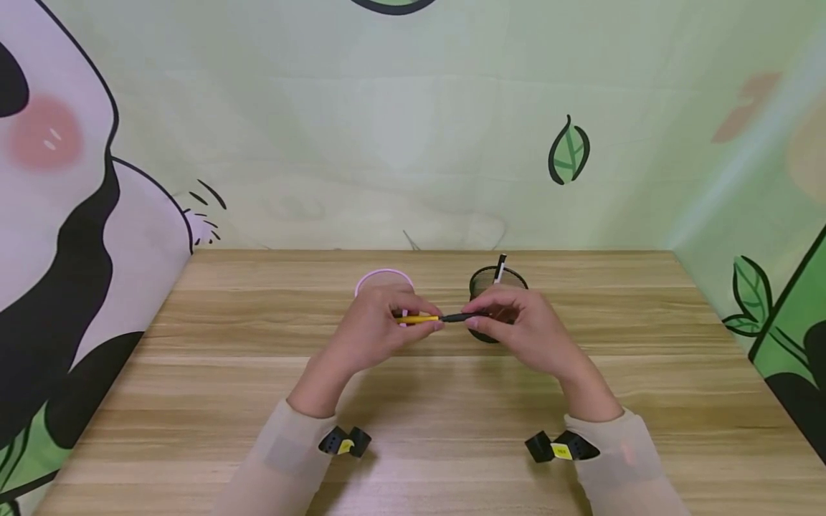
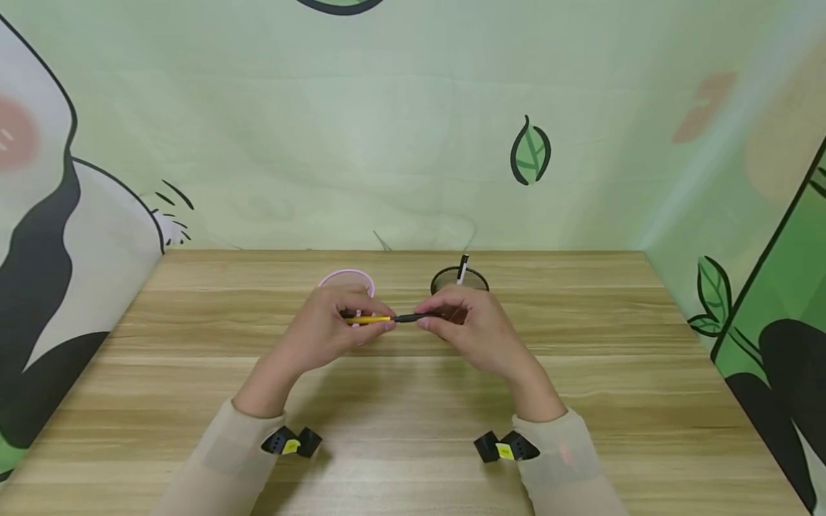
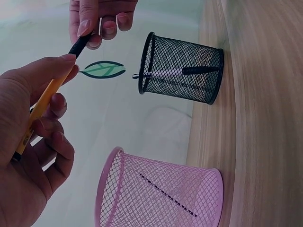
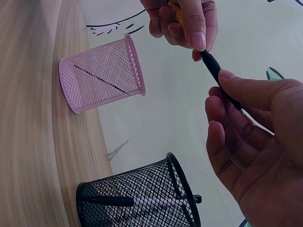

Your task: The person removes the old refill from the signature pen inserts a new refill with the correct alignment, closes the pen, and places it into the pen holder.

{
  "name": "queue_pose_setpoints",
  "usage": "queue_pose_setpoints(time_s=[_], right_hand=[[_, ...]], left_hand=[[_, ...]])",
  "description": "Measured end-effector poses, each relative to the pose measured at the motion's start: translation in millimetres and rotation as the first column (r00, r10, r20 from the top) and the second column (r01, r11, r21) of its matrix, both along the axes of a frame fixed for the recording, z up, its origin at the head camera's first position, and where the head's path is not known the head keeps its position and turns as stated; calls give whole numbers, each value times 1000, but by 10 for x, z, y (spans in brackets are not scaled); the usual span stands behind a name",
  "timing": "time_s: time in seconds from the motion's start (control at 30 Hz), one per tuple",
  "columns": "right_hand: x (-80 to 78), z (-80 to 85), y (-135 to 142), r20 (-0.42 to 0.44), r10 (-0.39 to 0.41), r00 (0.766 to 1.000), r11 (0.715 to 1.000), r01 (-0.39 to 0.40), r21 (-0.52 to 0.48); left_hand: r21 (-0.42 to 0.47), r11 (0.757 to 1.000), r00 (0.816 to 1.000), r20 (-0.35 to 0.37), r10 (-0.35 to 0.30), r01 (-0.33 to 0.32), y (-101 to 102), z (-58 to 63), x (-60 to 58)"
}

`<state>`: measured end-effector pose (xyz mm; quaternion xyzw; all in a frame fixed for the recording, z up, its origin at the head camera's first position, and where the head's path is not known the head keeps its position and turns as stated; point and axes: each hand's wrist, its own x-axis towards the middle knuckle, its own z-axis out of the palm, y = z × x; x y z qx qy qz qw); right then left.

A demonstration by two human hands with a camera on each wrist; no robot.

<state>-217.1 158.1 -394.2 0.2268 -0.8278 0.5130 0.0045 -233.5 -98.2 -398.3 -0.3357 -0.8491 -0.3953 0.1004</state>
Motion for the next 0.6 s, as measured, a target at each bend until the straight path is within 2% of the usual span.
queue_pose_setpoints(time_s=[0.4, 0.6], right_hand=[[-10, -10, 17, 5, -8, 1000, 1000, 7, 15], [-8, -7, 22, 13, -8, 1000, 1000, 8, 17]], left_hand=[[-3, 1000, 999, -46, -12, 11, -16, -4, -4], [10, 1000, 999, -45, -17, 18, -15, 9, 1]])
